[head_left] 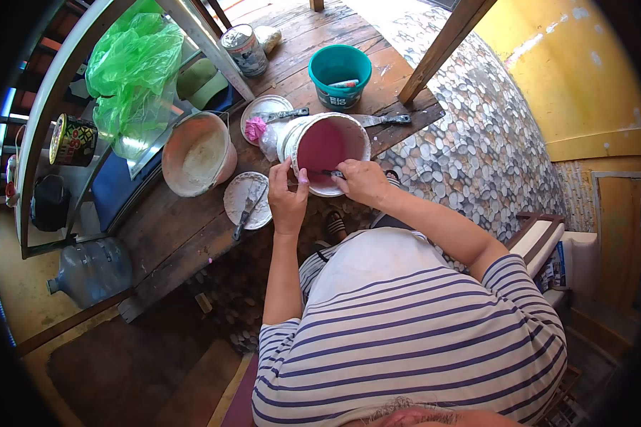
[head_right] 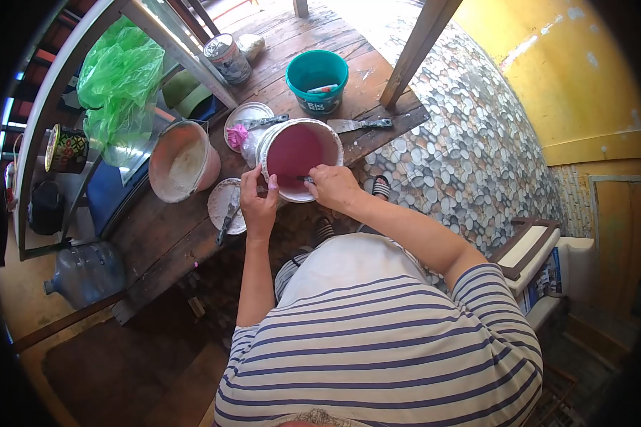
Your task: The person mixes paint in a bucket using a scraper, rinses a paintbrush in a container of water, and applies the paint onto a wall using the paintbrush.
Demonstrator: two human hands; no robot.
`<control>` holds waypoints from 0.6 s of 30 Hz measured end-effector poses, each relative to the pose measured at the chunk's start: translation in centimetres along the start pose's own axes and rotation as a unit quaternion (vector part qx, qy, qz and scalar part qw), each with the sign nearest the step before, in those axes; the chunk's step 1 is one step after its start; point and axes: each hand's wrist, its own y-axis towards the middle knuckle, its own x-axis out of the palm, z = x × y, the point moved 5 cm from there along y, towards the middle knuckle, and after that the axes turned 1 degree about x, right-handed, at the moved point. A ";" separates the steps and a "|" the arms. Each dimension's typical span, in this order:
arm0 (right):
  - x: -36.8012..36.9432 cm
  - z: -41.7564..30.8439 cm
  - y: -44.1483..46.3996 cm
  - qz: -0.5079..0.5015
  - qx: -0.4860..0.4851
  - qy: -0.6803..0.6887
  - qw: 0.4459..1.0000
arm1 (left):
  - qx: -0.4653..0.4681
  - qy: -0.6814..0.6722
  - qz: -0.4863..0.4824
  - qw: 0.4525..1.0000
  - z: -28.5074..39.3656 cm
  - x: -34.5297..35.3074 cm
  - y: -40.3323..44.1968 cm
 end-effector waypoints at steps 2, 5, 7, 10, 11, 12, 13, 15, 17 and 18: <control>-0.3 0.7 0.0 -0.003 0.012 -0.035 0.999 | 0.018 -0.002 0.010 1.000 0.1 -0.2 0.1; -1.3 1.3 0.1 0.000 0.037 -0.077 0.996 | 0.025 0.014 0.001 1.000 0.6 -0.4 0.2; -1.6 2.2 0.2 0.014 0.035 -0.089 0.995 | 0.017 0.011 -0.005 1.000 0.6 -0.2 0.1; -2.5 2.6 0.6 0.046 0.039 -0.098 0.993 | 0.018 0.011 -0.006 1.000 0.9 -0.1 0.1; -2.9 2.7 0.7 0.064 0.045 -0.095 0.992 | 0.027 0.013 0.000 1.000 1.1 0.0 0.2; -2.8 2.8 0.7 0.064 0.046 -0.095 0.992 | 0.027 0.013 -0.002 1.000 1.1 0.1 0.1; -2.6 2.7 0.7 0.061 0.052 -0.104 0.991 | 0.028 0.010 0.000 1.000 1.1 0.1 0.1; -2.3 2.6 0.8 0.059 0.056 -0.112 0.990 | 0.028 0.009 0.003 1.000 1.1 0.2 0.0; -1.6 2.2 0.4 0.037 0.049 -0.097 0.993 | 0.007 0.010 -0.005 1.000 0.9 0.3 -0.2; -1.5 1.8 0.2 0.036 0.048 -0.096 0.994 | 0.006 0.011 -0.005 1.000 0.8 0.3 -0.3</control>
